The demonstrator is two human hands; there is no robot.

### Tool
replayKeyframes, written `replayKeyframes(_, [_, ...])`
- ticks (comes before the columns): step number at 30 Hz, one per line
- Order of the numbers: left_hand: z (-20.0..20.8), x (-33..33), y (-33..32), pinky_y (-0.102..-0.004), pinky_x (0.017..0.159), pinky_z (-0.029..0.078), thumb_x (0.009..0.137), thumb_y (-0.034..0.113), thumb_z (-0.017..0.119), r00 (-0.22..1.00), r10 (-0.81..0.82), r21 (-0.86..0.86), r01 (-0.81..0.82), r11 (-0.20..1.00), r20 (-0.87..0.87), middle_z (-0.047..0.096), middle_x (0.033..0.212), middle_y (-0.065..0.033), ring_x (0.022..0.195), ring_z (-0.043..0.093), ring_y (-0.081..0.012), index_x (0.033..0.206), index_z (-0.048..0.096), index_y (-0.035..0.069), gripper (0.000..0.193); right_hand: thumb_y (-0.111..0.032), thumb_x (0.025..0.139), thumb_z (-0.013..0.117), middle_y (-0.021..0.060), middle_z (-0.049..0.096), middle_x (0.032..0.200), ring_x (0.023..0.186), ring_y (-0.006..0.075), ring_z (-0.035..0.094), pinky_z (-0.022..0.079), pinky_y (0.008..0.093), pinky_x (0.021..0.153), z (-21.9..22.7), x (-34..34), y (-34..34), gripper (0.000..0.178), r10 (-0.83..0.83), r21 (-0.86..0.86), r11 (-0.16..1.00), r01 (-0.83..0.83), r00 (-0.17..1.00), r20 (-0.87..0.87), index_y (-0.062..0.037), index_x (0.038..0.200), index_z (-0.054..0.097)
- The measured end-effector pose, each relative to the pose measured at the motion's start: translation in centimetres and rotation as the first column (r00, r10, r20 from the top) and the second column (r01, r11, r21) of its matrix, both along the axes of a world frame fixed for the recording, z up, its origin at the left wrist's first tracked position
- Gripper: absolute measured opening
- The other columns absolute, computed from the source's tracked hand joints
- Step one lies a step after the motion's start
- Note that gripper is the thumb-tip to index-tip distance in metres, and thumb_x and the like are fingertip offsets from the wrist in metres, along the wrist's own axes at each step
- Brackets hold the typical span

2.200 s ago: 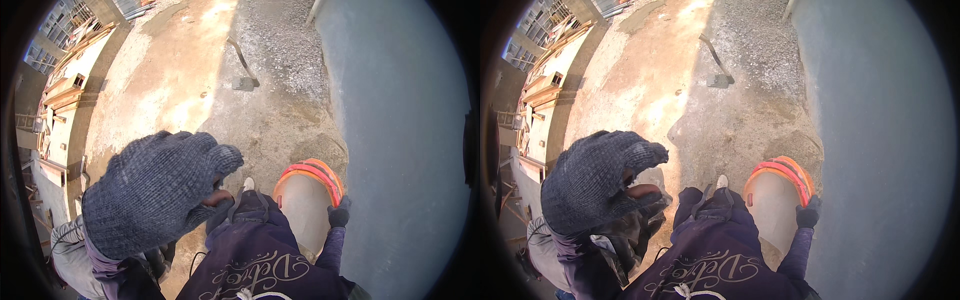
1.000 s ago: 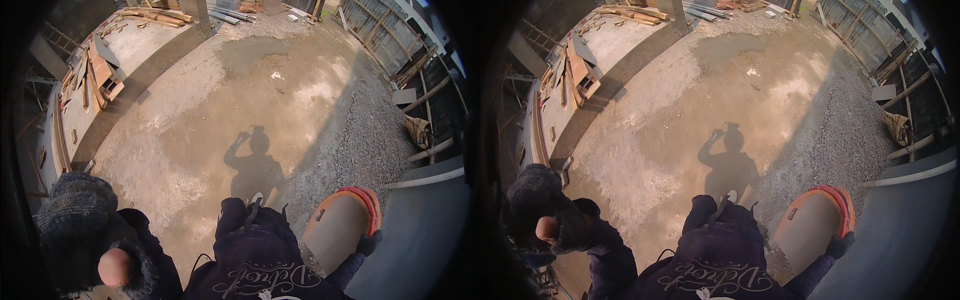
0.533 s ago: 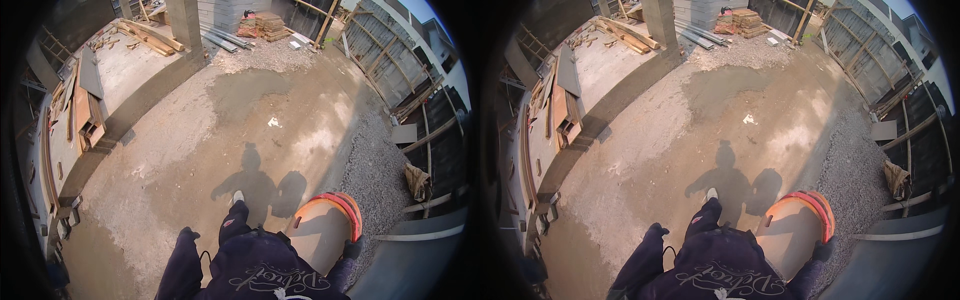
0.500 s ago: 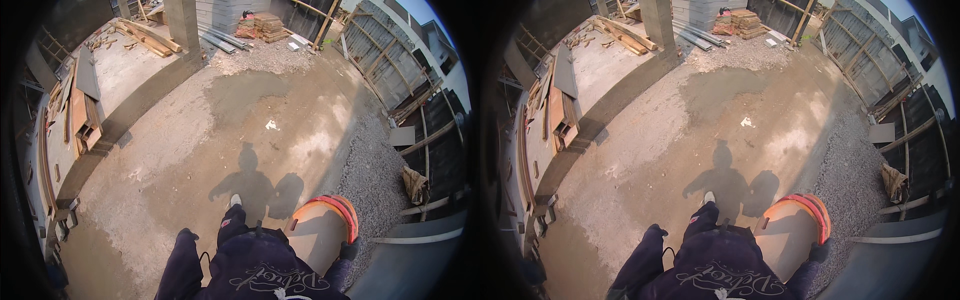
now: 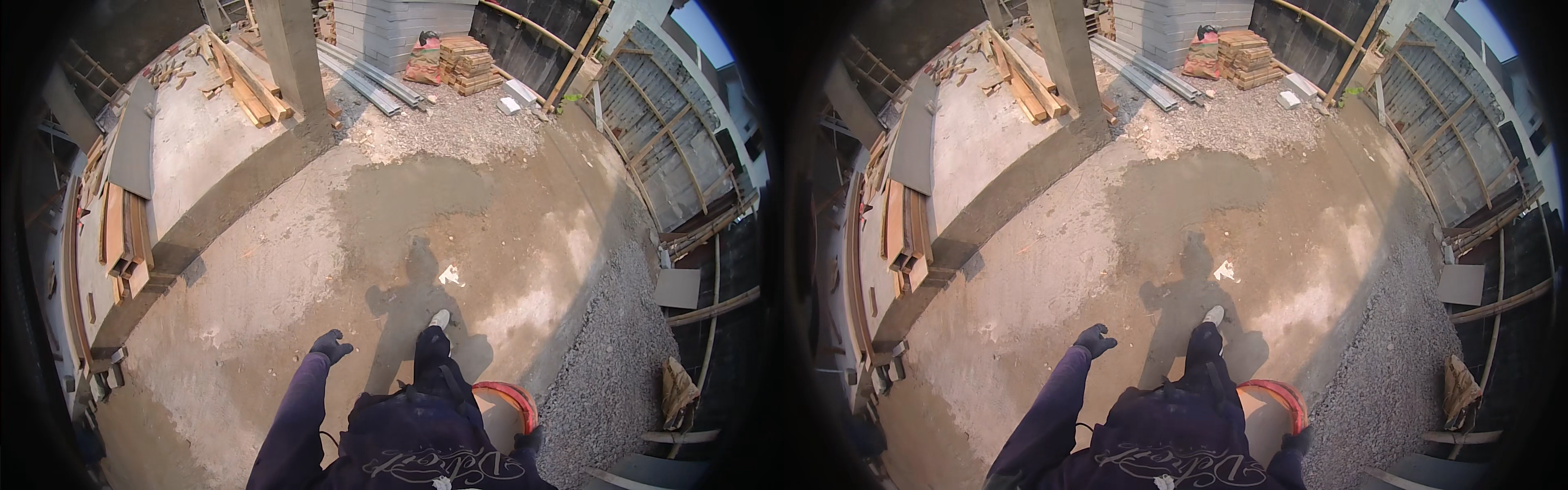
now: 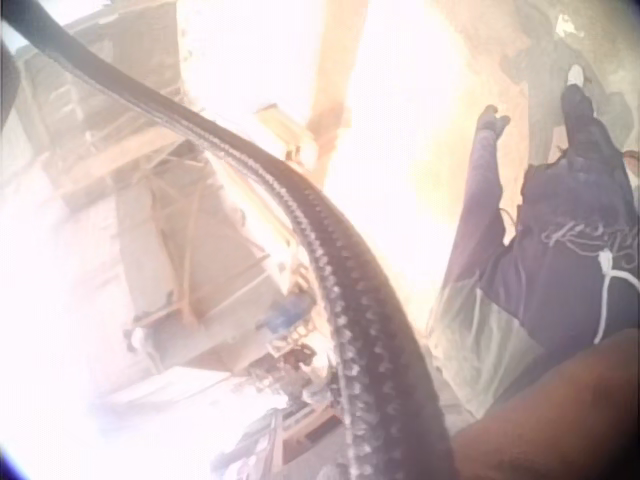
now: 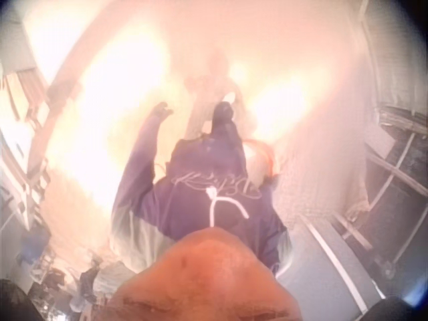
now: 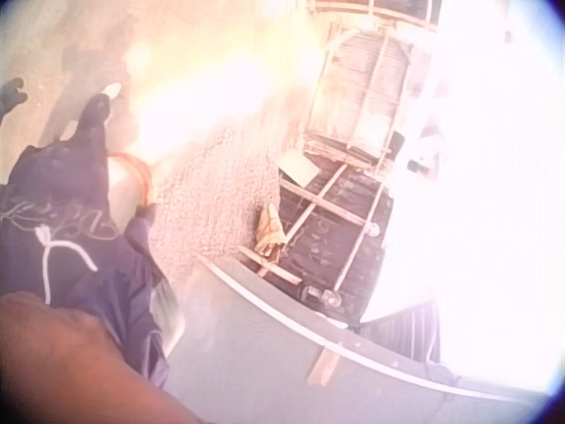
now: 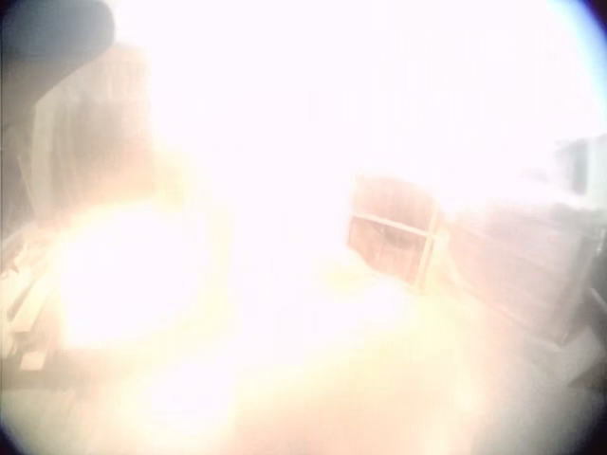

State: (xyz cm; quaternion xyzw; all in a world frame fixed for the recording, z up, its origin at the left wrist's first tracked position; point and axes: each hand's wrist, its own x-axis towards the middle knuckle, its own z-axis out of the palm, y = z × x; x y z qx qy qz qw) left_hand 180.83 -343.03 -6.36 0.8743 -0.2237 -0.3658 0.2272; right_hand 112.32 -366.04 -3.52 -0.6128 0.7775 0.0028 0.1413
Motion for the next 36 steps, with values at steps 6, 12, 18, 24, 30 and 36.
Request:
replayKeyframes(6, [-5.5, 5.9, -2.9, -0.0428, 0.088, 0.055, 0.069, 0.050, 0.084, 0.970, -0.025, 0.519, 0.151, 0.841, -0.242, 0.075, 0.105, -0.0192, 0.101, 0.071, -0.0332, 0.107, 0.074, 0.001, 0.063, -0.013, 0.061, 0.082, 0.0244, 0.059, 0.131, 0.126, 0.0422, 0.056, 0.046, 0.0448, 0.105, -0.1, 10.3, -18.9, 0.090, 0.001, 0.146, 0.989, 0.003, 1.000, -0.027, -0.0012, 0.143, 0.044])
replayKeyframes(12, [-2.9, 10.2, -13.9, -0.0389, 0.075, 0.056, 0.066, 0.044, 0.089, 0.906, 0.380, 0.215, -0.339, 0.916, -0.188, 0.073, 0.083, -0.0132, 0.082, 0.070, -0.0272, 0.105, 0.071, 0.000, 0.063, -0.013, 0.064, 0.081, 0.0239, 0.056, 0.138, 0.130, 0.0421, 0.054, 0.044, 0.0458, 0.109, 3.2, 23.0, -36.9, 0.094, 0.089, -0.069, 0.994, -0.086, 0.995, 0.047, -0.0020, 0.148, 0.041])
replayKeyframes(18, [-5.4, 22.9, -29.2, -0.0351, 0.052, 0.051, 0.072, 0.035, 0.089, 0.852, 0.486, 0.068, -0.483, 0.873, -0.194, 0.066, 0.074, -0.0095, 0.056, 0.062, -0.0182, 0.105, 0.066, 0.001, 0.052, -0.016, 0.067, 0.080, 0.0257, 0.050, 0.146, 0.139, 0.0392, 0.046, 0.039, 0.0431, 0.115, 3.4, 35.6, -54.5, 0.095, 0.072, -0.055, 0.996, -0.073, 0.997, -0.019, 0.0023, 0.150, 0.036])
replayKeyframes(24, [-0.8, 44.1, -46.3, -0.0318, 0.046, 0.047, 0.076, 0.029, 0.087, 0.646, 0.702, -0.293, -0.763, 0.577, -0.299, 0.065, 0.085, -0.0083, 0.058, 0.059, -0.0146, 0.115, 0.059, 0.002, 0.055, -0.014, 0.067, 0.078, 0.0280, 0.047, 0.148, 0.141, 0.0389, 0.045, 0.037, 0.0406, 0.116, 7.2, 47.8, -68.9, 0.093, -0.007, -0.089, 0.996, 0.005, 1.000, -0.019, 0.0047, 0.148, 0.036])
replayKeyframes(30, [21.3, 71.0, -61.6, -0.0379, 0.088, 0.053, 0.076, 0.042, 0.089, 0.457, 0.845, -0.711, -0.494, 0.501, 0.277, 0.064, 0.120, -0.0201, 0.100, 0.066, -0.0266, 0.137, 0.053, -0.004, 0.084, -0.011, 0.066, 0.079, 0.0302, 0.056, 0.135, 0.131, 0.0430, 0.054, 0.046, 0.0449, 0.105, 6.4, 58.8, -79.9, 0.084, -0.036, -0.130, 0.991, 0.026, 0.996, -0.077, 0.0041, 0.139, 0.040])
replayKeyframes(36, [40.3, 92.7, -69.3, -0.0435, 0.119, 0.033, 0.060, 0.073, 0.085, -0.273, 0.713, -0.745, -0.429, 0.511, 0.646, 0.040, 0.151, -0.0350, 0.143, 0.040, -0.0442, 0.146, 0.037, -0.018, 0.133, -0.009, 0.066, 0.081, 0.0285, 0.062, 0.125, 0.123, 0.0434, 0.060, 0.051, 0.0450, 0.100, 2.1, 72.9, -93.7, 0.076, -0.075, 0.056, 0.996, 0.072, 0.996, 0.045, 0.0003, 0.131, 0.043])
